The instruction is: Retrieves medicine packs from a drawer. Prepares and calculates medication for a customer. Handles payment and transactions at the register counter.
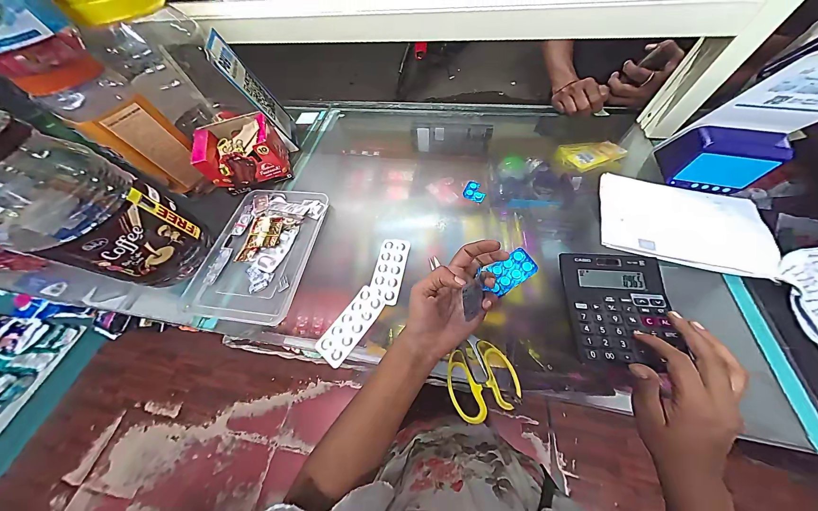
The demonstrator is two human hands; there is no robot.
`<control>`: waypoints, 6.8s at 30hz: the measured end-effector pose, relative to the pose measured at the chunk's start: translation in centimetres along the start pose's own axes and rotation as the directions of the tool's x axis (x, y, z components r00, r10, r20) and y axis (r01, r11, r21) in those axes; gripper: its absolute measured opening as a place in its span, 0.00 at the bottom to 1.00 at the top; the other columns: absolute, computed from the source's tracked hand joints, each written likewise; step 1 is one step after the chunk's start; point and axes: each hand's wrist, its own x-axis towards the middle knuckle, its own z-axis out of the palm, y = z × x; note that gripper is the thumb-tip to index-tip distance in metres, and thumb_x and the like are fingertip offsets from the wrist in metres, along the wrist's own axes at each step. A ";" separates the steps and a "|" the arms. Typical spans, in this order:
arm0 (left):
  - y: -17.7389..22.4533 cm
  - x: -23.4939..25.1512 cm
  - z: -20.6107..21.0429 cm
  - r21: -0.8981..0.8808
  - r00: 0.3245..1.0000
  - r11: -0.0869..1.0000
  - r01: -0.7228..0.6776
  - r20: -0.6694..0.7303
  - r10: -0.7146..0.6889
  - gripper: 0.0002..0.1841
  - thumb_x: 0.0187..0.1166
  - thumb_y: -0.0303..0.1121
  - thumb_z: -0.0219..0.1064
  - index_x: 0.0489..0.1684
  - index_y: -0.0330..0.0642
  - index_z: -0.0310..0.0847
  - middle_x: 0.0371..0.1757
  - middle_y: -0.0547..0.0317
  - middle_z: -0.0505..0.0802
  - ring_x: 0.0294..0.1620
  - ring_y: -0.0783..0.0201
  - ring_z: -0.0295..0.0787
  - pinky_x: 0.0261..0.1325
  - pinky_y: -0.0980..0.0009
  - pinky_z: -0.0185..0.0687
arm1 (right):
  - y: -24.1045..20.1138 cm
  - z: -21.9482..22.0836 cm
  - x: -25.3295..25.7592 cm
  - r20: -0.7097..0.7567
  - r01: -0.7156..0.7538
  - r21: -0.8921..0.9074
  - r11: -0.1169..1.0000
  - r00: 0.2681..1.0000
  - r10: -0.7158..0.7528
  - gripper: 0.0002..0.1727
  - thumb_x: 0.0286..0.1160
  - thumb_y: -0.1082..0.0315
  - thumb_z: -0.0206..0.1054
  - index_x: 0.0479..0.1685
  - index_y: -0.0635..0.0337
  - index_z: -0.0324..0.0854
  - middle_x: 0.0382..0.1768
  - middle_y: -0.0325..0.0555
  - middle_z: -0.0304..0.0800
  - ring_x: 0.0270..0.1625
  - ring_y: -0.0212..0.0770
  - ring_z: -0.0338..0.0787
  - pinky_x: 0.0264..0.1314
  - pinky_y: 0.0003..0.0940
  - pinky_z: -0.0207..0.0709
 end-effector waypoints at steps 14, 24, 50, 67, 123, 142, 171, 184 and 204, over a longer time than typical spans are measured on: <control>0.5 -0.1 0.5 -0.238 0.999 0.971 0.023 -0.042 -0.034 0.23 0.73 0.42 0.57 0.63 0.39 0.79 0.57 0.42 0.87 0.39 0.59 0.85 0.37 0.71 0.80 | 0.2 0.3 -0.2 -0.018 0.010 0.038 0.999 1.000 -0.009 0.35 0.89 0.39 0.46 0.47 0.63 0.87 0.67 0.74 0.83 0.80 0.67 0.72 0.86 0.50 0.55; 0.5 -0.2 -0.3 -0.251 0.997 0.967 -0.038 -0.078 0.018 0.25 0.68 0.41 0.63 0.61 0.34 0.80 0.56 0.39 0.86 0.44 0.53 0.87 0.40 0.66 0.85 | 3.1 -1.5 -0.3 -0.012 -0.209 -0.138 0.968 0.978 0.209 0.47 0.79 0.25 0.38 0.61 0.54 0.89 0.73 0.72 0.79 0.78 0.76 0.73 0.76 0.68 0.64; 0.3 -0.2 0.1 -0.267 0.992 0.962 -0.057 -0.124 0.025 0.23 0.68 0.40 0.64 0.59 0.33 0.82 0.57 0.37 0.87 0.45 0.52 0.88 0.43 0.67 0.85 | 1.2 -0.7 -0.4 0.116 0.005 0.051 0.999 0.993 -0.011 0.40 0.80 0.24 0.40 0.58 0.40 0.88 0.81 0.57 0.75 0.89 0.63 0.61 0.89 0.61 0.47; 0.3 -0.2 -0.3 -0.240 0.986 0.968 -0.072 -0.161 0.033 0.26 0.68 0.41 0.64 0.62 0.33 0.81 0.57 0.37 0.87 0.50 0.48 0.89 0.49 0.62 0.87 | 0.5 -0.3 -0.1 -0.080 -0.013 0.188 0.982 0.996 0.028 0.32 0.91 0.38 0.43 0.43 0.54 0.84 0.69 0.52 0.85 0.84 0.47 0.71 0.87 0.37 0.59; 0.9 -0.1 -0.3 -0.386 0.981 0.918 -0.092 -0.192 0.017 0.22 0.67 0.38 0.66 0.58 0.33 0.82 0.48 0.42 0.88 0.46 0.50 0.90 0.49 0.60 0.89 | -0.2 0.8 -1.2 -0.145 0.166 0.190 0.968 0.980 -0.140 0.30 0.88 0.36 0.49 0.32 0.49 0.83 0.67 0.40 0.88 0.81 0.43 0.75 0.86 0.39 0.61; 1.0 -0.2 -0.2 -0.387 0.975 0.913 -0.127 -0.218 0.043 0.21 0.67 0.38 0.64 0.56 0.33 0.81 0.44 0.43 0.88 0.43 0.49 0.90 0.46 0.60 0.90 | -1.2 1.3 0.4 -0.245 -0.200 0.114 0.973 0.944 0.223 0.27 0.93 0.54 0.49 0.25 0.59 0.81 0.71 0.70 0.81 0.86 0.61 0.67 0.88 0.48 0.57; 0.9 0.0 0.1 -0.391 0.973 0.913 -0.118 -0.229 0.028 0.20 0.68 0.39 0.64 0.53 0.33 0.83 0.45 0.42 0.89 0.42 0.51 0.90 0.46 0.61 0.88 | -0.7 1.0 -0.4 -0.191 -0.072 0.069 0.995 0.978 0.084 0.35 0.93 0.41 0.31 0.37 0.47 0.85 0.77 0.59 0.78 0.91 0.57 0.57 0.91 0.49 0.42; 0.7 0.0 0.0 -0.397 0.975 0.912 -0.103 -0.224 0.012 0.20 0.69 0.40 0.63 0.53 0.35 0.83 0.46 0.42 0.89 0.43 0.50 0.90 0.46 0.60 0.88 | -0.8 0.9 -0.3 -0.110 0.012 0.053 0.999 0.994 -0.006 0.39 0.90 0.36 0.29 0.45 0.43 0.89 0.80 0.58 0.75 0.93 0.59 0.53 0.92 0.51 0.38; 0.9 -0.2 -0.1 -0.387 0.982 0.918 -0.090 -0.188 0.017 0.21 0.70 0.40 0.63 0.56 0.34 0.82 0.47 0.42 0.89 0.44 0.50 0.89 0.48 0.61 0.88 | -0.5 1.0 -0.8 -0.053 0.091 0.098 0.991 0.995 -0.086 0.35 0.85 0.31 0.34 0.54 0.40 0.84 0.80 0.48 0.76 0.92 0.53 0.56 0.94 0.46 0.40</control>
